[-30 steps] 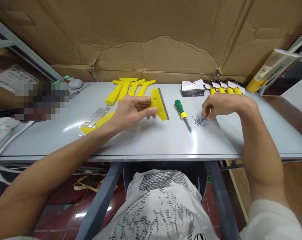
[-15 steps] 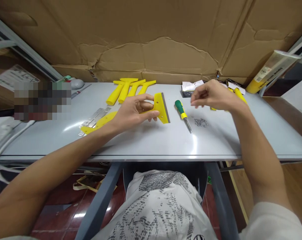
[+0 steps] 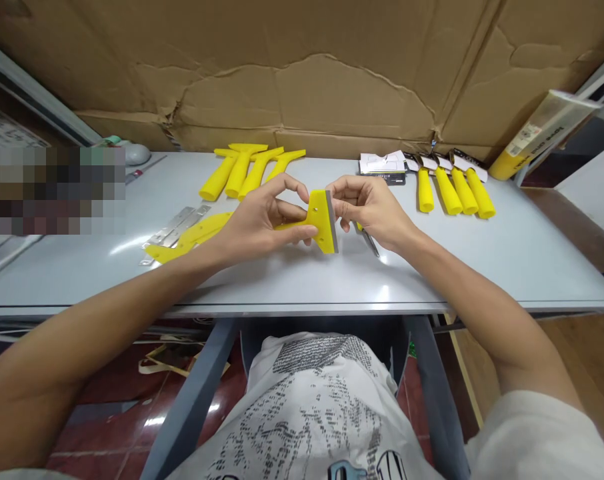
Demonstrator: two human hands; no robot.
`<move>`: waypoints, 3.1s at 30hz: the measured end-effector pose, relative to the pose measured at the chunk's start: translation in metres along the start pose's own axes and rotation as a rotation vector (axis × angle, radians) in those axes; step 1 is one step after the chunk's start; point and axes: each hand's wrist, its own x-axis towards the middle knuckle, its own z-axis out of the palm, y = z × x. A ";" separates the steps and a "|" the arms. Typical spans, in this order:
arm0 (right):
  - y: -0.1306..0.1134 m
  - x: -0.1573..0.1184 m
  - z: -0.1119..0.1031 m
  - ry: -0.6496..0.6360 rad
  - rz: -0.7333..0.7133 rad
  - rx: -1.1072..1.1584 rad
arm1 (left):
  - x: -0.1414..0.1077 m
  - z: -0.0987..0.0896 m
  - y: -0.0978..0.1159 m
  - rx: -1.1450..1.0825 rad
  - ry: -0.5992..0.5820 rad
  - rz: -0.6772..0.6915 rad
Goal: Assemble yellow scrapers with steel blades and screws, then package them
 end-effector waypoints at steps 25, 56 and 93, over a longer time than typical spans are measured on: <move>0.003 -0.005 0.015 0.019 0.139 -0.033 | -0.001 0.004 0.002 -0.006 0.046 -0.035; 0.004 -0.008 0.013 0.014 0.063 0.003 | 0.000 0.004 -0.007 0.079 0.217 -0.011; 0.011 -0.006 0.011 -0.125 -0.004 0.019 | -0.004 0.003 -0.001 -0.031 0.011 0.013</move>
